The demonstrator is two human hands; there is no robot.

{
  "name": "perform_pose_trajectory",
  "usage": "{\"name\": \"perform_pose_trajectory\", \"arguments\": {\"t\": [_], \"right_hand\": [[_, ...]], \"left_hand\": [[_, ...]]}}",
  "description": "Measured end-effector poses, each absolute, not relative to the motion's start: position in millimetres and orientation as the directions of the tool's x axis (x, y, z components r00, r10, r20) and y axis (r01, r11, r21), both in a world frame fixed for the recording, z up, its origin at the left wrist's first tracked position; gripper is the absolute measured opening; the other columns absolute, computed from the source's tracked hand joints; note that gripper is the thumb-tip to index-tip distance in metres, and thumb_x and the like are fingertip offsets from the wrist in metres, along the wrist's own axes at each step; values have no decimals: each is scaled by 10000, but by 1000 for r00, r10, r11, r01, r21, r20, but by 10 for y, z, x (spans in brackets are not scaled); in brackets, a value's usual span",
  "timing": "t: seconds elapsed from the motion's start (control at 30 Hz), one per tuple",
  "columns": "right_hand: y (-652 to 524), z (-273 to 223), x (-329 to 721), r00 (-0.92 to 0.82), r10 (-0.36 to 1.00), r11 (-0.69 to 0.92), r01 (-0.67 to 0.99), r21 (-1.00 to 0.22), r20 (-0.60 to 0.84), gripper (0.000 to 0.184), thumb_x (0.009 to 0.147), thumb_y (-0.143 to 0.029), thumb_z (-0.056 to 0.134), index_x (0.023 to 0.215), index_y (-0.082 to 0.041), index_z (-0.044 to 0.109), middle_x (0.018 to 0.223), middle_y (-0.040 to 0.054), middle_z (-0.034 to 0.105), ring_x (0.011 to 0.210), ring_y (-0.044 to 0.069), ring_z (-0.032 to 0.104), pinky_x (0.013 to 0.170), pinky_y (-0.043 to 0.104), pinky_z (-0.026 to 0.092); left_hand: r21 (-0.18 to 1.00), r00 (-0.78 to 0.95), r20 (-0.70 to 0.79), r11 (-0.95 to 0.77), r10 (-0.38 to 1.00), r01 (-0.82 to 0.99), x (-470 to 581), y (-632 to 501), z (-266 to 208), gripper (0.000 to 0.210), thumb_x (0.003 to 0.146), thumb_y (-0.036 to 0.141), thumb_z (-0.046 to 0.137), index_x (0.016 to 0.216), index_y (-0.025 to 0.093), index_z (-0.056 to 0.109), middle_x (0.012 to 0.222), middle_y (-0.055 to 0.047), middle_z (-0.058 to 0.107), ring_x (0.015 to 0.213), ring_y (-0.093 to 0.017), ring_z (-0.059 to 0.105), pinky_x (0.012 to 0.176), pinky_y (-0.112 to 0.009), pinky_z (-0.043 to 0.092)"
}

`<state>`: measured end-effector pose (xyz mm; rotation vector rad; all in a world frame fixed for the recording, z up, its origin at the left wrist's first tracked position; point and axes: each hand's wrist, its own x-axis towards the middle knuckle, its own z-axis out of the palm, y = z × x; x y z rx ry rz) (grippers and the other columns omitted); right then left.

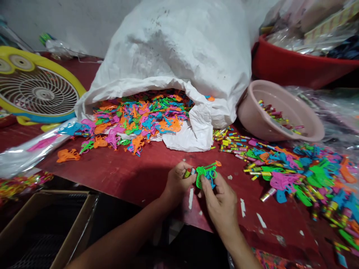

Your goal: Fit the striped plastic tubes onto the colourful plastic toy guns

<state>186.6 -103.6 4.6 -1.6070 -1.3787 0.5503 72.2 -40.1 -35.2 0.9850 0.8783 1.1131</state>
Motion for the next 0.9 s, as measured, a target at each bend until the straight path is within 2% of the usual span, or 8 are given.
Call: {"name": "perform_pose_trajectory", "arguments": {"t": [0.33, 0.47, 0.6, 0.77, 0.9], "right_hand": [[-1044, 88, 1765, 286, 927, 30, 587, -809, 242, 195, 940, -404, 548, 853, -239, 604, 645, -5, 607, 560, 162, 576, 530, 261, 431], [-1049, 130, 1777, 228, 948, 46, 593, -804, 222, 194, 943, -405, 537, 858, -247, 610, 614, -12, 605, 533, 159, 570, 514, 256, 425], [-1059, 129, 1762, 241, 948, 32, 583, -812, 210, 200, 947, -410, 526, 861, -246, 602, 619, -10, 608, 546, 160, 576, 518, 252, 429], [-1060, 117, 1770, 261, 953, -3, 506, -862, 150, 220, 944, -432, 534, 860, -240, 604, 612, -8, 612, 549, 160, 569, 525, 249, 434], [-1064, 154, 1870, 241, 967, -23, 425, -905, 88, 233, 936, -439, 562, 849, -230, 614, 634, 0, 630, 575, 162, 579, 549, 251, 438]], "left_hand": [[986, 99, -15, 31, 995, -162, 733, -430, -399, 131, 674, 158, 627, 708, 205, 509, 607, 51, 491, 567, -106, 429, 544, -221, 330], [988, 81, -33, 44, 996, -146, 718, -444, -329, 138, 667, 128, 614, 677, 202, 498, 597, 52, 497, 566, -106, 435, 545, -218, 338], [984, 87, -50, 64, 995, -168, 728, -454, -338, 136, 686, 142, 617, 671, 203, 496, 592, 54, 499, 552, -107, 435, 533, -220, 341], [991, 71, -5, 14, 997, -137, 719, -474, -383, 108, 707, 139, 615, 696, 199, 526, 612, 51, 517, 569, -110, 455, 543, -220, 353], [987, 119, 31, -12, 992, -160, 690, -479, -354, 48, 739, 155, 635, 760, 196, 621, 656, 35, 566, 614, -124, 503, 591, -231, 389]]}}
